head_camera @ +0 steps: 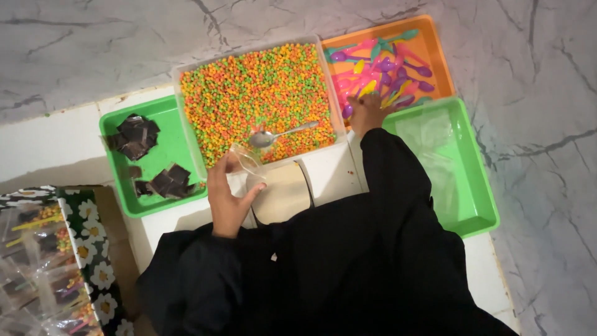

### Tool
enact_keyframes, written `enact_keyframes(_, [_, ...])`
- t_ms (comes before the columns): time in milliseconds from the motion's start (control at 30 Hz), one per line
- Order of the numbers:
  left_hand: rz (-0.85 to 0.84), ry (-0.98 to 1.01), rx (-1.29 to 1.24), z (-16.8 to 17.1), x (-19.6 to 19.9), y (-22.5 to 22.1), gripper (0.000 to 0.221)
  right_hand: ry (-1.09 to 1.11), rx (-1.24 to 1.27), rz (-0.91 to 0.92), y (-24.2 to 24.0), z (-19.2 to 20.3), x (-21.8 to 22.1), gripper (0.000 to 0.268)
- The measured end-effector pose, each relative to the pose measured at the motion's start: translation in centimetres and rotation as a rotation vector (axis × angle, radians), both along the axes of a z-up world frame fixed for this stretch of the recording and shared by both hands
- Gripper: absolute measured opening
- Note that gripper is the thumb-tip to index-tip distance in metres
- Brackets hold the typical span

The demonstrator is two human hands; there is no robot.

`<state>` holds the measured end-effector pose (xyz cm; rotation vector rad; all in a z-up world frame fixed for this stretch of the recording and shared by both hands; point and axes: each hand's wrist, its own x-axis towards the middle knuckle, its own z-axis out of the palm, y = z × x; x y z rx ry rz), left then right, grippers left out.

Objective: Scooping colorful beads into small plastic bags, weighing them on a digital scale, and sealing the bags.

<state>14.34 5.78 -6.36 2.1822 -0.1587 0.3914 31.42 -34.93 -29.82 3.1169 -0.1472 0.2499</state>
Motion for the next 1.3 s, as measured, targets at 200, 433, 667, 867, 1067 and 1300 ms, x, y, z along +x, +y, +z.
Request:
enact_keyframes(200, [-0.004,0.036,0.006,-0.1,0.5,-0.6,0.103,0.198,0.131,-0.05,-0.1,-0.9,1.6,0.021])
enact_keyframes(433, [-0.027,-0.007,-0.011,-0.3,0.4,-0.7,0.102,-0.119,0.074,-0.153,-0.4,-1.5,3.1,0.006])
enact_keyframes(667, [-0.015,-0.062,-0.024,-0.5,-0.2,-0.5,0.094,-0.292,0.796,-0.219,3.0,9.4,-0.2,0.039])
enact_keyframes(867, [-0.066,-0.113,-0.014,-0.1,-2.1,-0.2,0.079,-0.495,0.837,0.179,5.1,16.4,-6.4,0.02])
enact_keyframes(1067, [-0.12,-0.173,0.06,1.0,-5.0,0.5,0.071,-0.122,1.499,0.184,8.6,24.5,-16.2,0.011])
enact_keyframes(1300, [-0.174,-0.105,0.124,3.4,-9.1,0.3,0.082,0.144,1.815,0.251,15.5,28.0,-22.9,0.018])
